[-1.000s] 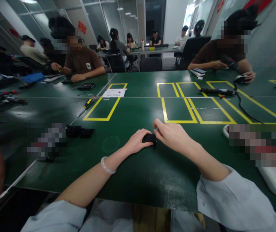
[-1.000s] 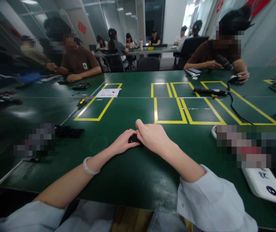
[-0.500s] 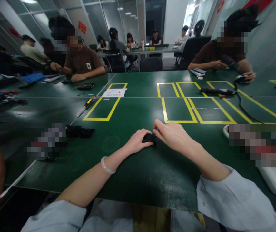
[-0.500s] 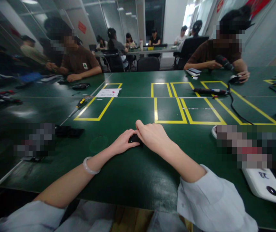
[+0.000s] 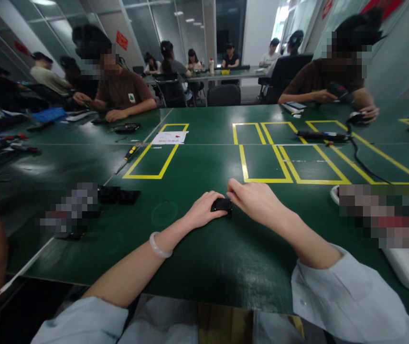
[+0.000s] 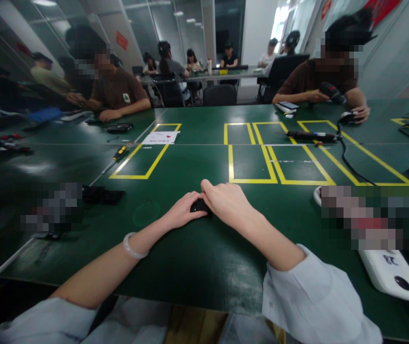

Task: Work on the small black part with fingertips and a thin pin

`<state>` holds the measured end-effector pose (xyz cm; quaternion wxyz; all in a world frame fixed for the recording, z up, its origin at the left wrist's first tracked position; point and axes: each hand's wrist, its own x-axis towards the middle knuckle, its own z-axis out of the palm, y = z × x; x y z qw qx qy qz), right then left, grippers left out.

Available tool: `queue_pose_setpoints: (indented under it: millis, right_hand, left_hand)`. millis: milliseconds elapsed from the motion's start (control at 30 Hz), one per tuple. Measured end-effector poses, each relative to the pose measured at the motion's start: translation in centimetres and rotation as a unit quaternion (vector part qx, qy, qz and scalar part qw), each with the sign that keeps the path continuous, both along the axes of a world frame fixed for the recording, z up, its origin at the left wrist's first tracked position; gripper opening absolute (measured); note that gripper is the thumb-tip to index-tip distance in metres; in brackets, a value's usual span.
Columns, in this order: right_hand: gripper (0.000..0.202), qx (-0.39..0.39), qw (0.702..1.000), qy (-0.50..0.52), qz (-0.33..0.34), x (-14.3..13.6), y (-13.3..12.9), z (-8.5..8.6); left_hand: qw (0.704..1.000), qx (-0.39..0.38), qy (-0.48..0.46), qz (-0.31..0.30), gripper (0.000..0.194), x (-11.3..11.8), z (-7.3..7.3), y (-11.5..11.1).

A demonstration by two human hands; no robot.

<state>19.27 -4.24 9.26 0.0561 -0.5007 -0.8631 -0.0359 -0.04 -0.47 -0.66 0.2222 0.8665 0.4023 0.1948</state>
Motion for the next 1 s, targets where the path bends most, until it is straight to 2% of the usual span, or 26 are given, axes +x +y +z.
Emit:
queue_pose_setpoints:
  millis: [233,400,700,867,1000]
  right_hand:
    - [0.017,-0.010,0.999,0.033,0.007,0.01,-0.26,0.39]
    - [0.024,-0.020,1.000,0.003,-0.006,-0.01,-0.13,0.43]
    - [0.017,-0.008,0.999,0.037,0.006,0.10,-0.18,0.18]
    - [0.024,-0.013,1.000,0.006,-0.006,0.04,-0.05,0.17]
    - [0.020,-0.022,1.000,0.009,0.001,0.03,-0.02,0.24]
  left_hand:
    - [1.000,0.000,0.002,0.001,0.037,0.01,-0.20,0.10]
    - [1.000,0.001,0.002,-0.001,0.036,-0.03,-0.15,0.09]
    - [1.000,0.005,-0.002,-0.005,0.036,0.01,0.07,-0.02]
    - [1.000,0.005,-0.001,0.001,0.035,-0.01,-0.22,0.06]
    - [1.000,0.006,-0.006,-0.003,0.036,-0.07,-0.26,0.10]
